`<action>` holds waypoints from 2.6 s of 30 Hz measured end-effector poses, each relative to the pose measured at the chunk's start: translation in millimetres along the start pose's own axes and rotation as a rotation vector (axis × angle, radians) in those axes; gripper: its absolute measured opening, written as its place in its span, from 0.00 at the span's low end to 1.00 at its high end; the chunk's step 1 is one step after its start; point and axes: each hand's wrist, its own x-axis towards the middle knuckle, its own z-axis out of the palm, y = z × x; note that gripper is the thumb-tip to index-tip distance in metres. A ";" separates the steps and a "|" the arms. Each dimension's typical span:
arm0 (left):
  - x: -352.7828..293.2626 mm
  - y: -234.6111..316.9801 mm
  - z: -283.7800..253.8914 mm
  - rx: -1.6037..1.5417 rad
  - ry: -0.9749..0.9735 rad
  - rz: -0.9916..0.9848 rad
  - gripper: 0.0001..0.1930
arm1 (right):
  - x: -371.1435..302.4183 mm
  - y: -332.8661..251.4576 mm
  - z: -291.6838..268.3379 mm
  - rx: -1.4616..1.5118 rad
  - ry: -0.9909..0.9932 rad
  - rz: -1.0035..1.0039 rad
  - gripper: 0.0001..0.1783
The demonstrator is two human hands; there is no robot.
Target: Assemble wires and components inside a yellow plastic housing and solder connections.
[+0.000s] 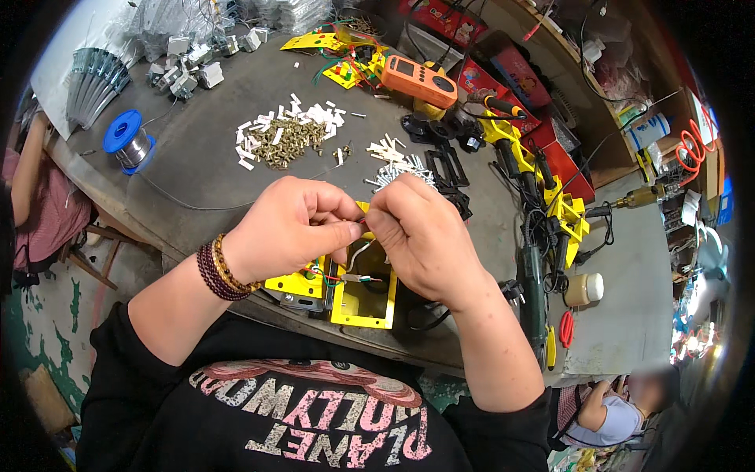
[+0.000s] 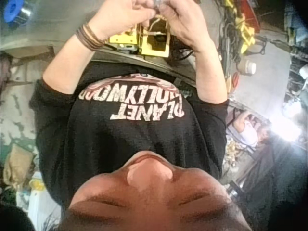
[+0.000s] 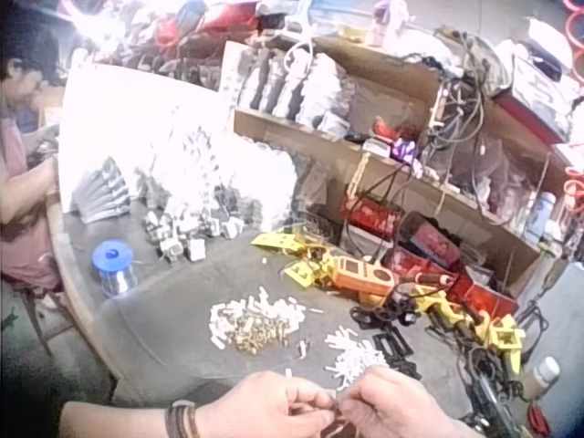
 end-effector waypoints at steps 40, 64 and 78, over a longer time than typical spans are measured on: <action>-1.5 -24.9 7.8 0.521 0.322 0.535 0.04 | 16.0 8.1 -19.0 -0.322 -0.078 -0.397 0.11; -9.5 -15.5 8.5 0.549 0.365 0.564 0.05 | 24.8 2.6 -21.9 0.327 -0.470 0.352 0.14; -8.3 -12.4 5.3 0.564 0.369 0.608 0.06 | 38.7 -4.5 -36.7 0.213 -0.607 0.268 0.05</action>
